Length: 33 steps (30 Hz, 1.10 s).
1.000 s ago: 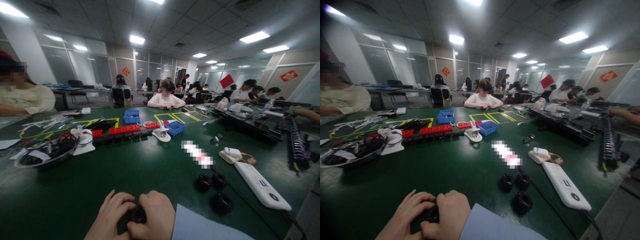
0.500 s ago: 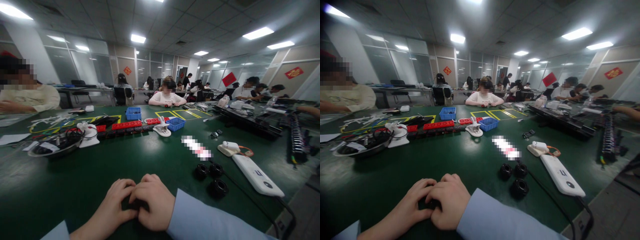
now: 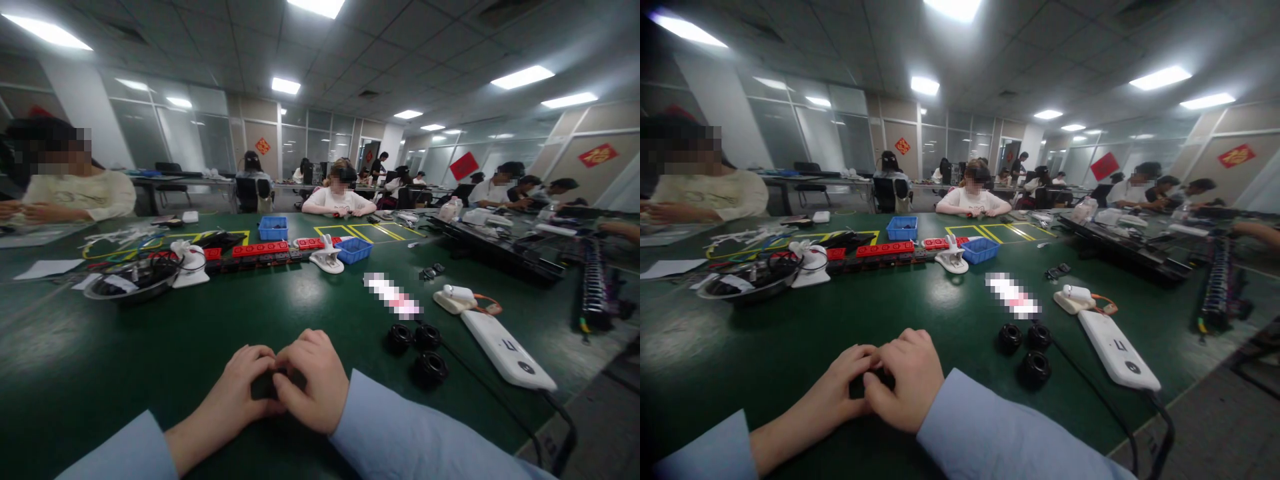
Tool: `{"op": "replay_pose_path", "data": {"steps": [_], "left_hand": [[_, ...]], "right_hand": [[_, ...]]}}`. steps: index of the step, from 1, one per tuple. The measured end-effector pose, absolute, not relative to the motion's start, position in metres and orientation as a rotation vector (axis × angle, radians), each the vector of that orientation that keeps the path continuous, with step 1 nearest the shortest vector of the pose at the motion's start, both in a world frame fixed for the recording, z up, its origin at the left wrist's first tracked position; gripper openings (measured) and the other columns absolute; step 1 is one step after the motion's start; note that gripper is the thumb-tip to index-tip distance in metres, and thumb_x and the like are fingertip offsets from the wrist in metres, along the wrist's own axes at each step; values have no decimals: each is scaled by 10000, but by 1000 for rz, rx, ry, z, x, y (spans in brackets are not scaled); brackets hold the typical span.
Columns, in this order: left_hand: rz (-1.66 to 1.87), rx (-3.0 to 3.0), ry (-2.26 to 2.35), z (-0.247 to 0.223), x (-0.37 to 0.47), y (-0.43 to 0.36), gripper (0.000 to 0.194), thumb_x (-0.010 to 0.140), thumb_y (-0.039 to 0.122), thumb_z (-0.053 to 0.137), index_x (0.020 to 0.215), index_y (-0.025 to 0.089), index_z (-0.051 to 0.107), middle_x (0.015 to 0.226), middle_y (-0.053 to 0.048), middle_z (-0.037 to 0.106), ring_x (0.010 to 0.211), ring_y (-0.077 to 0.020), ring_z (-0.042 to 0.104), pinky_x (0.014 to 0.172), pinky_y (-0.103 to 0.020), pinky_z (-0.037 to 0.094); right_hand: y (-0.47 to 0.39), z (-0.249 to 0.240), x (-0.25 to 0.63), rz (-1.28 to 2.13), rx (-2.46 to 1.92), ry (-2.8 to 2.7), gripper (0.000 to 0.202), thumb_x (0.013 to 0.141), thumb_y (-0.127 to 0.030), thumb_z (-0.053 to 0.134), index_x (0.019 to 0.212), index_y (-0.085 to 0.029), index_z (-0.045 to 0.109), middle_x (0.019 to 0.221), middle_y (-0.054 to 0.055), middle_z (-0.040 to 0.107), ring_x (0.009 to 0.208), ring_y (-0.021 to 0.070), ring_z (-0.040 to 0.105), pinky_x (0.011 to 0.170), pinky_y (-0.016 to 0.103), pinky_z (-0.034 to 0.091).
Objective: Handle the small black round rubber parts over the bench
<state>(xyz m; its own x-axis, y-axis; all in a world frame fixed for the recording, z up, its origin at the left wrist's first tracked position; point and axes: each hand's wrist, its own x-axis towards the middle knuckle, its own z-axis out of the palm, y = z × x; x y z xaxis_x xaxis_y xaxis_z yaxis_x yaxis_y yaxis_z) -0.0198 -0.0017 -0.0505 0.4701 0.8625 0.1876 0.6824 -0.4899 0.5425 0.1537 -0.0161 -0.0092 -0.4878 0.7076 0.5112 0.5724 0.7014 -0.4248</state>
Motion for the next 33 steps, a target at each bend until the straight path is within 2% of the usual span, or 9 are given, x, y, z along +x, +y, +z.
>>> {"op": "replay_pose_path", "data": {"steps": [4, 7, 9, 13, 17, 21, 28, 33], "left_hand": [[615, 2349, 1291, -52, -21, 0, 303, 630, 368, 704, 870, 208, 613, 1001, -54, 568, 933, -254, 508, 844, -421, 416], [611, 2353, 1275, -51, -20, -1, 300, 652, 385, 680, 885, 209, 608, 1003, -58, 575, 939, -249, 519, 894, -435, 391], [611, 2342, 1278, -49, -19, -2, 292, 643, 340, 679, 897, 213, 610, 1004, -57, 579, 951, -253, 520, 898, -435, 392], [624, 2314, 1297, -46, -16, -3, 272, 619, 229, 645, 890, 222, 616, 996, -46, 588, 955, -251, 527, 902, -433, 400], [622, 2324, 1305, -50, -16, -1, 253, 591, 181, 621, 840, 224, 626, 986, -42, 602, 956, -254, 537, 893, -421, 418], [656, 2345, 1319, -60, -21, 4, 229, 588, 187, 623, 811, 234, 646, 1040, -42, 609, 986, -268, 540, 909, -435, 415], [623, 2357, 1315, -67, -28, 9, 324, 605, 223, 657, 927, 257, 661, 1060, -53, 614, 1036, -299, 531, 940, -486, 387], [629, 2376, 1302, -59, -21, 4, 202, 627, 253, 658, 828, 242, 656, 1024, -45, 617, 995, -278, 542, 926, -461, 397]], "right_hand": [[-12, -12, 152, 200, -1217, -2275, 444, 659, -549, 646, 877, -175, 548, 827, 28, 572, 782, 189, 479, 678, 323, 325], [-12, -15, 150, 179, -1256, -2347, 519, 640, -641, 607, 862, -176, 541, 827, 30, 563, 775, 194, 483, 686, 337, 340], [-13, -16, 148, 156, -1273, -2383, 465, 666, -606, 609, 826, -174, 547, 816, 31, 563, 781, 197, 483, 697, 344, 349], [-14, -15, 147, 140, -1279, -2440, 291, 716, -435, 641, 795, -169, 550, 812, 31, 563, 796, 186, 476, 720, 333, 363], [-14, -14, 149, 127, -1200, -2460, 253, 718, -388, 633, 815, -164, 563, 833, 38, 572, 802, 185, 473, 711, 319, 374], [-12, -14, 153, 163, -1077, -2500, 209, 698, -308, 609, 849, -165, 585, 836, 35, 598, 788, 178, 485, 682, 293, 380], [-11, -15, 155, 258, -892, -2561, 217, 681, -217, 575, 890, -186, 625, 877, 0, 653, 781, 162, 498, 714, 271, 374], [-12, -13, 157, 351, -838, -2572, 193, 684, -161, 558, 840, -209, 661, 837, -27, 667, 808, 157, 497, 756, 263, 368]]}}
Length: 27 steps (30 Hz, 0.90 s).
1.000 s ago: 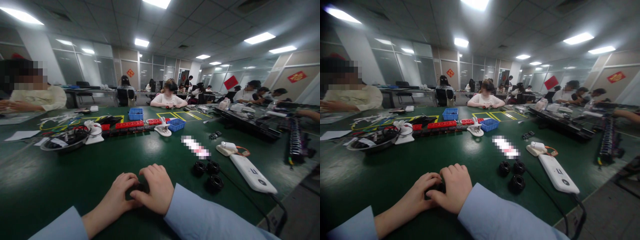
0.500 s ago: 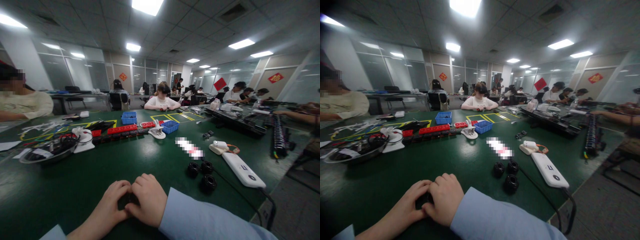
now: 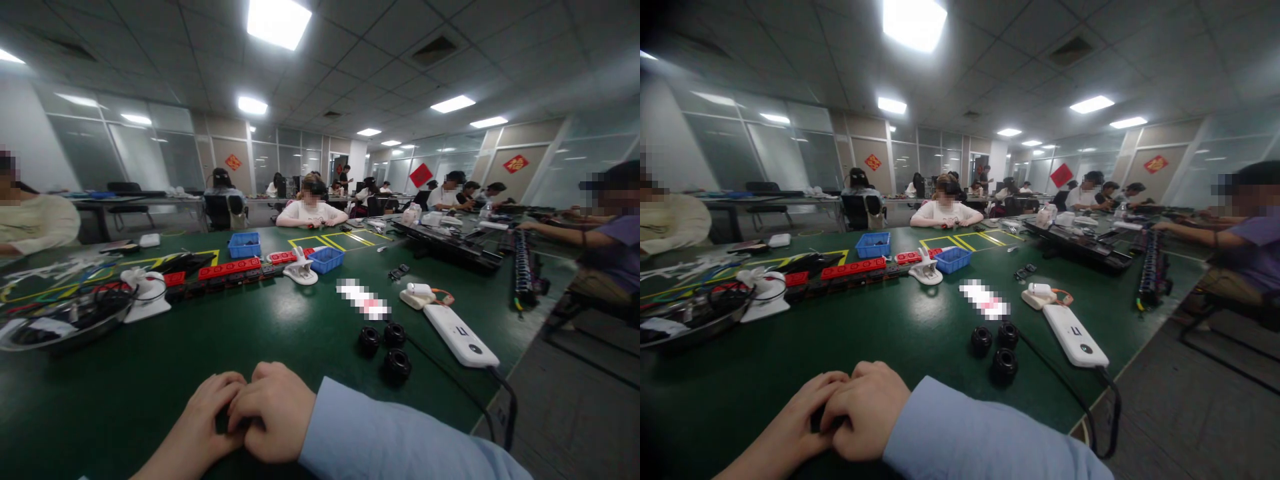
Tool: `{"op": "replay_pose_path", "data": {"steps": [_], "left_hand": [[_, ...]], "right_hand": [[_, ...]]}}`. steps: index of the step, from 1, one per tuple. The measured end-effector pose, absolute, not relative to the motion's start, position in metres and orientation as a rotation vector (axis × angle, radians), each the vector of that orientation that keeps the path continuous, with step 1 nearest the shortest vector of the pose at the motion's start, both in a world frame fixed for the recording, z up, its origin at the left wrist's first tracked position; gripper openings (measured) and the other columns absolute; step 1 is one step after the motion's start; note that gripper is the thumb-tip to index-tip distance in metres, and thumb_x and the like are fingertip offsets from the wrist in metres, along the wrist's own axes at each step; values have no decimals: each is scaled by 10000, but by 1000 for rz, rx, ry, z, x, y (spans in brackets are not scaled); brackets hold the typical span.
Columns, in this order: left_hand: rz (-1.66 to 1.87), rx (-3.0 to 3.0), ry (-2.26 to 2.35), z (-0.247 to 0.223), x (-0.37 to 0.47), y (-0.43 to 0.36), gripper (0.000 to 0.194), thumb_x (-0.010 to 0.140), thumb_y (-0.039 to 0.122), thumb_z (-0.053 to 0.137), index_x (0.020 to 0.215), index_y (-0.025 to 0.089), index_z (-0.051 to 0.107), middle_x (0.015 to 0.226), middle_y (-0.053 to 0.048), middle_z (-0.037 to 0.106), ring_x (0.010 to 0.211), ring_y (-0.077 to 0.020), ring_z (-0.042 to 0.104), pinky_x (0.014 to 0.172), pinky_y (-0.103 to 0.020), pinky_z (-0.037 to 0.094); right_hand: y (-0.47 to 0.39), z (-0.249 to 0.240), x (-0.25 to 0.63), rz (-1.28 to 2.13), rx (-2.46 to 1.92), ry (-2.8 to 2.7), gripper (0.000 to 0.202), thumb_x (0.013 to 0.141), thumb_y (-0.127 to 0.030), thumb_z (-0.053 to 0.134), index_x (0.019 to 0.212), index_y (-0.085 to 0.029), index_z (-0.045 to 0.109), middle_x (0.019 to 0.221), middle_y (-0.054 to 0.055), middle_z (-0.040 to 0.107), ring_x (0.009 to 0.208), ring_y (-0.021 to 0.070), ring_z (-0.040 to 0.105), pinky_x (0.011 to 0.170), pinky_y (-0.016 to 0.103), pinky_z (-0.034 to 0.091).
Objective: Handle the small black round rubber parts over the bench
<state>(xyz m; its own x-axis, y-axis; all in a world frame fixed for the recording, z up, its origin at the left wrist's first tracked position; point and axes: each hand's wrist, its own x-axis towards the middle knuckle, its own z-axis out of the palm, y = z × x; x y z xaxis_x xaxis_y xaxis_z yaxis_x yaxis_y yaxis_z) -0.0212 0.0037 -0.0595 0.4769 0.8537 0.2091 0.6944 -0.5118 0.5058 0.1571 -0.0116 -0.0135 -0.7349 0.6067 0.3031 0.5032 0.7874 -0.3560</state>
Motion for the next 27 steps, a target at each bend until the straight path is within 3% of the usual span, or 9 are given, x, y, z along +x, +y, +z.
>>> {"op": "replay_pose_path", "data": {"steps": [6, 10, 14, 20, 24, 27], "left_hand": [[596, 2379, 1278, -54, -17, -1, 243, 643, 321, 666, 867, 232, 636, 1009, -53, 598, 974, -266, 536, 955, -486, 356], [590, 2331, 1291, -51, -16, -3, 268, 626, 261, 666, 891, 237, 632, 1034, -48, 584, 1006, -263, 516, 960, -476, 350], [611, 2317, 1297, -48, -15, -4, 225, 617, 223, 664, 840, 228, 633, 1010, -41, 589, 985, -251, 518, 949, -461, 361], [642, 2335, 1254, -52, -18, -3, 248, 625, 315, 708, 840, 223, 627, 998, -48, 580, 956, -249, 516, 873, -411, 411], [645, 2323, 1260, -52, -20, -2, 307, 612, 332, 727, 884, 231, 627, 1020, -46, 574, 968, -253, 511, 862, -399, 411], [615, 2319, 1262, -51, -20, -2, 326, 603, 323, 730, 898, 229, 625, 1040, -47, 573, 982, -258, 506, 877, -410, 404]], "right_hand": [[-12, -6, 160, 408, -837, -2577, 186, 723, -125, 523, 740, -218, 684, 735, -34, 644, 831, 146, 487, 763, 252, 360], [-15, -4, 158, 419, -821, -2611, 180, 715, -124, 536, 716, -218, 689, 630, -25, 577, 788, 144, 488, 730, 253, 357], [-17, -8, 156, 285, -890, -2618, 154, 693, -151, 542, 630, -197, 675, 579, -10, 508, 717, 146, 478, 658, 268, 341], [-12, -9, 157, 107, -1032, -2588, 170, 673, -136, 489, 557, -173, 609, 525, 2, 493, 639, 151, 445, 622, 292, 312], [-9, -5, 159, 121, -1212, -2479, 187, 703, -111, 447, 605, -172, 593, 567, 16, 555, 654, 153, 451, 642, 302, 307], [-11, -2, 159, 141, -1246, -2395, 157, 715, -132, 460, 780, -172, 596, 689, 25, 603, 713, 163, 475, 655, 295, 329]]}}
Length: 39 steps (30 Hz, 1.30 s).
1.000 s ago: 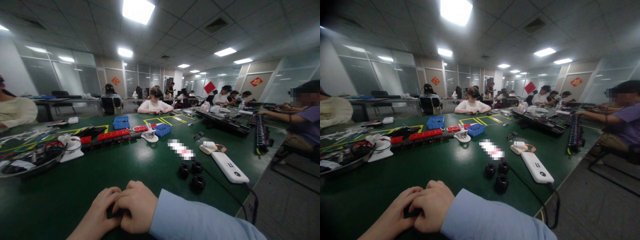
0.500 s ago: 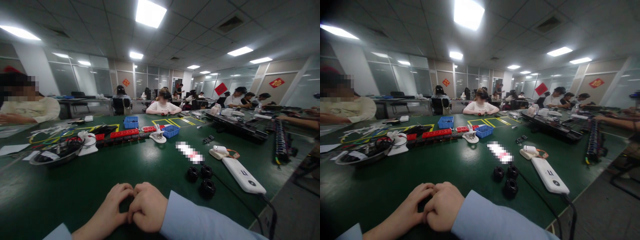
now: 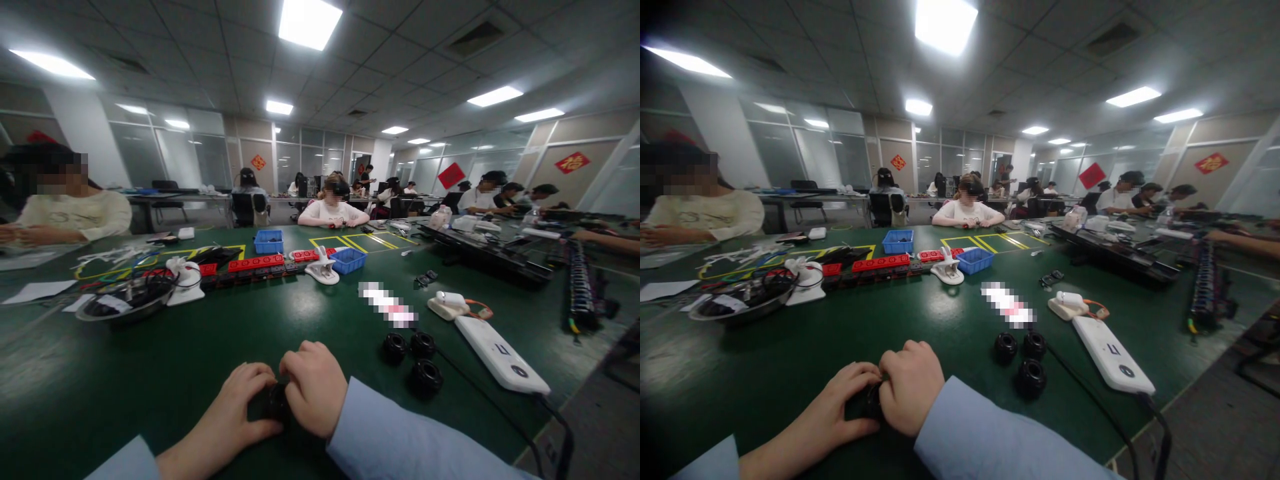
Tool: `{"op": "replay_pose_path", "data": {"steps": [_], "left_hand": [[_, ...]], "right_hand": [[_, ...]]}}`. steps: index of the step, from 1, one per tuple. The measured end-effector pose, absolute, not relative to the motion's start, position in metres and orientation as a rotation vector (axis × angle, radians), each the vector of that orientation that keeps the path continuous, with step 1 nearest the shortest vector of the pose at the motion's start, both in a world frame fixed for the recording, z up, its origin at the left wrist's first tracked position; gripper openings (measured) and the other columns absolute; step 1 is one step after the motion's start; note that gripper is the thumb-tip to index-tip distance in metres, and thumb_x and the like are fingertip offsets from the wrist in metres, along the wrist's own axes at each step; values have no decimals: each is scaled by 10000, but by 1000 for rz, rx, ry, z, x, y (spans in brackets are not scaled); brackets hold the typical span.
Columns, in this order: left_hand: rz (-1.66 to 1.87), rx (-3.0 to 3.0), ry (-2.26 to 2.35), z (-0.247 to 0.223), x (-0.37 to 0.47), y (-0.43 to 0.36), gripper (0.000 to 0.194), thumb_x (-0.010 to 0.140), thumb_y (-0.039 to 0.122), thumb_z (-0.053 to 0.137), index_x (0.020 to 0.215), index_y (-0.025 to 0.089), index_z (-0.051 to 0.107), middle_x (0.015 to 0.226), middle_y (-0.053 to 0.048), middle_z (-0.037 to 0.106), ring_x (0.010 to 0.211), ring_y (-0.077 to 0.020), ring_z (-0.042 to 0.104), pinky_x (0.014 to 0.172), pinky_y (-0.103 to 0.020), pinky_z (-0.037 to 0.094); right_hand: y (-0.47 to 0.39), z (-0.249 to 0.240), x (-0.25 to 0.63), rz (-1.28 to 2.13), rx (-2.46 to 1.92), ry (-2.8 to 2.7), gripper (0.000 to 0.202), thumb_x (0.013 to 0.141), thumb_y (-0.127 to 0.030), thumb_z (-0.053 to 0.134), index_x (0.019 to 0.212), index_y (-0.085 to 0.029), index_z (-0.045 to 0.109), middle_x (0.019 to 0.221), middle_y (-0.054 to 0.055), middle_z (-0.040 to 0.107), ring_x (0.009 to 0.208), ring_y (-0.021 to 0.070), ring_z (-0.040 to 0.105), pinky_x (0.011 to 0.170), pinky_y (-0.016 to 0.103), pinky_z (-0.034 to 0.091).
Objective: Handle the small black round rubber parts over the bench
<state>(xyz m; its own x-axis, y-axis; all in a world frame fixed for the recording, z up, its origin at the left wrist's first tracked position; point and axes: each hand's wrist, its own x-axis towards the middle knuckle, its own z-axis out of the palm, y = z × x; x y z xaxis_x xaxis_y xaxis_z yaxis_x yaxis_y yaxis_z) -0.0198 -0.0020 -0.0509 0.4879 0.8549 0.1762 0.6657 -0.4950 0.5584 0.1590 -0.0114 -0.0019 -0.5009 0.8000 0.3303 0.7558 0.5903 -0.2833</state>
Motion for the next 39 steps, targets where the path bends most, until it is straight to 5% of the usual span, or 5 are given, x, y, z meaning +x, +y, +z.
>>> {"op": "replay_pose_path", "data": {"steps": [6, 16, 24, 30, 39], "left_hand": [[624, 2309, 1289, -47, -15, -6, 255, 619, 227, 658, 869, 206, 613, 992, -51, 579, 954, -242, 522, 905, -416, 396], [605, 2306, 1278, -42, -13, -8, 257, 628, 207, 657, 882, 212, 617, 1034, -50, 572, 983, -244, 514, 888, -399, 416], [593, 2350, 1363, -48, -14, -6, 284, 626, 184, 636, 907, 223, 624, 1026, -41, 570, 1006, -251, 497, 1011, -478, 258], [552, 2323, 1403, -46, -14, -7, 265, 619, 203, 640, 884, 214, 625, 979, -44, 544, 951, -245, 485, 861, -402, 377], [560, 2321, 1438, -43, -13, -7, 130, 648, 217, 594, 777, 199, 592, 860, -24, 531, 827, -212, 482, 731, -334, 383]], "right_hand": [[-17, -3, 154, 172, -1297, -2448, 312, 721, -468, 583, 823, -173, 590, 810, 48, 605, 773, 201, 508, 625, 301, 397], [-17, -7, 154, 196, -1270, -2498, 253, 754, -417, 591, 828, -175, 609, 825, 46, 575, 805, 187, 496, 661, 290, 418], [-19, -6, 156, 146, -1077, -2552, 173, 742, -231, 511, 858, -145, 608, 828, 59, 586, 787, 184, 450, 690, 299, 380], [-17, -7, 156, 157, -844, -2588, 153, 663, -153, 501, 777, -155, 603, 858, 22, 628, 698, 158, 394, 652, 295, 342], [-16, -14, 155, 268, -675, -2590, 207, 635, -133, 479, 737, -165, 657, 724, 2, 664, 622, 136, 411, 667, 277, 339]]}}
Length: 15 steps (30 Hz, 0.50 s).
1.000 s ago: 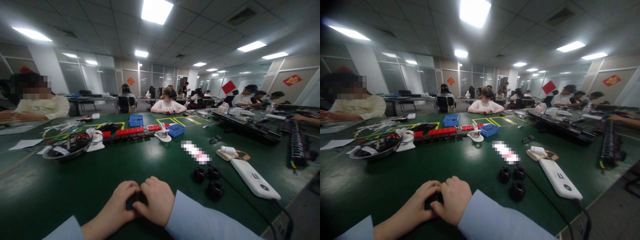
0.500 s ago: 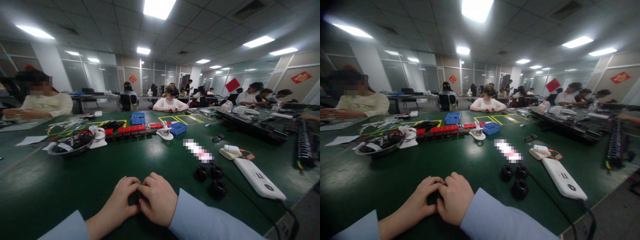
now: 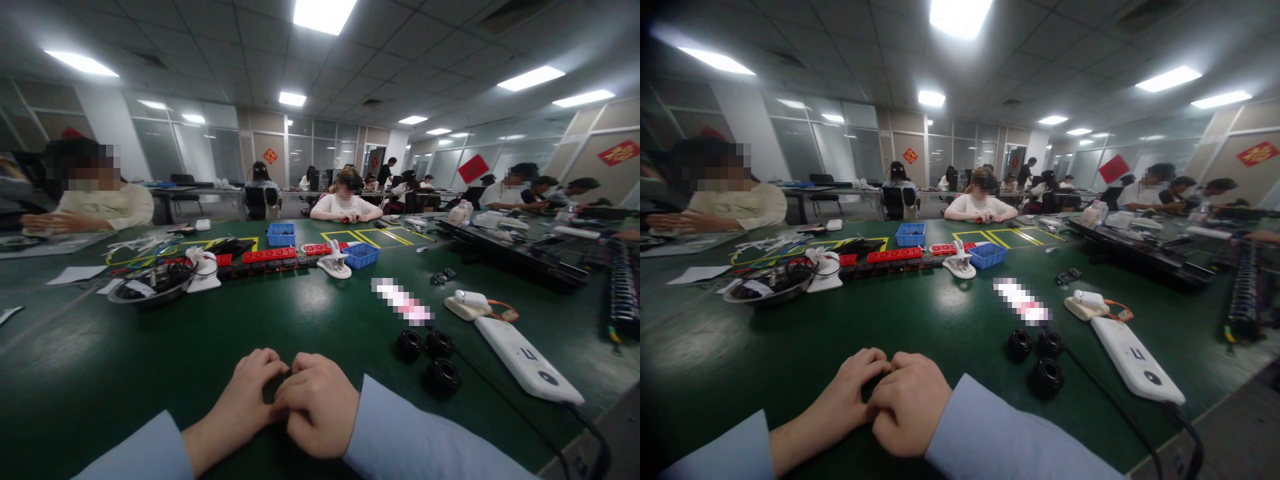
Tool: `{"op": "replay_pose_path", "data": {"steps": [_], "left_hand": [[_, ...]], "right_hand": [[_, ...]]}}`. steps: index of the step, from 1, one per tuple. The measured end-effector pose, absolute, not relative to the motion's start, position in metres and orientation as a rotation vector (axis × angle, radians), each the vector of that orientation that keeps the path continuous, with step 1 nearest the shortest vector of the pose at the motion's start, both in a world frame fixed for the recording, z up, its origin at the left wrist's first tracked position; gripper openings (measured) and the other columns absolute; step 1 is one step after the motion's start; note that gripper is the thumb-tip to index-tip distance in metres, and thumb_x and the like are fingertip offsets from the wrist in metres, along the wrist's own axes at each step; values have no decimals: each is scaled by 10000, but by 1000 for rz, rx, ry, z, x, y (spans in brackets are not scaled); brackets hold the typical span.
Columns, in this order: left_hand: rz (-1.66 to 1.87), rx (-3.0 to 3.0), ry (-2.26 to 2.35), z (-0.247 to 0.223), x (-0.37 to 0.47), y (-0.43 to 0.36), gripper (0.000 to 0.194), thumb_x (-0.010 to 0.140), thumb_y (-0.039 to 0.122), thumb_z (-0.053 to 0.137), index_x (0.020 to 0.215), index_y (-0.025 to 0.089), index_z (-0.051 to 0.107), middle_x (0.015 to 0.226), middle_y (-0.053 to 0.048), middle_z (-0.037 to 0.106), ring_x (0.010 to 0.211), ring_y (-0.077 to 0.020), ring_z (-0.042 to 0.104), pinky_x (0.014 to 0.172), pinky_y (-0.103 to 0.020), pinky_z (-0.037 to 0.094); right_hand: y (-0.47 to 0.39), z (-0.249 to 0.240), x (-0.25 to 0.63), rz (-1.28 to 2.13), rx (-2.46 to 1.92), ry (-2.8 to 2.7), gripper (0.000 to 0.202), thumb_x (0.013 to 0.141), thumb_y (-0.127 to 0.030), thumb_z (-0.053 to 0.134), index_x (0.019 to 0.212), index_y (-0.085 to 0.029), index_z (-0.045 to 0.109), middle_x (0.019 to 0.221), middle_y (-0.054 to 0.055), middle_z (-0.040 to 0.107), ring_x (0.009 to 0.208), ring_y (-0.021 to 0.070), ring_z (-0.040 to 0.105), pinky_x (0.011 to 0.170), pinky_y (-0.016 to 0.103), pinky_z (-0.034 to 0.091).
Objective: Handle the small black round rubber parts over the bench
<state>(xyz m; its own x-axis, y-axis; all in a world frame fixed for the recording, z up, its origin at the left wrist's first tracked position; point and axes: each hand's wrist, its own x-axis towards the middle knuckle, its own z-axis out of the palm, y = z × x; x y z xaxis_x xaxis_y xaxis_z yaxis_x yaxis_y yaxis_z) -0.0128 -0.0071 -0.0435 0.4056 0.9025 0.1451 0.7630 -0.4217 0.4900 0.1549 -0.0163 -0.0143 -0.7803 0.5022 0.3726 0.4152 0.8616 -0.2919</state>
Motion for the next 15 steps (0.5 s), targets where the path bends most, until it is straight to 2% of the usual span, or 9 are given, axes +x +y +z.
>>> {"op": "replay_pose_path", "data": {"steps": [3, 6, 10, 15], "left_hand": [[578, 2299, 1451, -45, -15, -5, 142, 660, 212, 597, 801, 198, 593, 874, -29, 542, 837, -215, 487, 733, -333, 384], [581, 2294, 1458, -47, -16, -3, 153, 673, 263, 627, 806, 200, 588, 882, -31, 551, 834, -219, 494, 726, -334, 388], [580, 2285, 1492, -50, -17, -1, 222, 683, 369, 654, 795, 195, 575, 865, -26, 555, 819, -220, 504, 715, -333, 391], [593, 2273, 1496, -50, -17, -3, 254, 668, 375, 673, 820, 197, 573, 877, -22, 559, 827, -219, 507, 731, -338, 386]], "right_hand": [[-15, -16, 155, 239, -840, -2559, 173, 649, -158, 483, 670, -178, 654, 595, 5, 622, 570, 134, 392, 604, 271, 322], [-13, -15, 156, 193, -1093, -2489, 149, 669, -164, 483, 612, -178, 620, 553, 12, 586, 579, 135, 408, 546, 267, 283], [-9, -11, 156, 171, -1264, -2411, 156, 733, -155, 469, 609, -171, 562, 616, 7, 593, 613, 128, 427, 597, 264, 300], [-9, -10, 155, 218, -1381, -2299, 156, 826, -290, 478, 806, -172, 578, 784, 31, 606, 770, 169, 486, 672, 286, 334]]}}
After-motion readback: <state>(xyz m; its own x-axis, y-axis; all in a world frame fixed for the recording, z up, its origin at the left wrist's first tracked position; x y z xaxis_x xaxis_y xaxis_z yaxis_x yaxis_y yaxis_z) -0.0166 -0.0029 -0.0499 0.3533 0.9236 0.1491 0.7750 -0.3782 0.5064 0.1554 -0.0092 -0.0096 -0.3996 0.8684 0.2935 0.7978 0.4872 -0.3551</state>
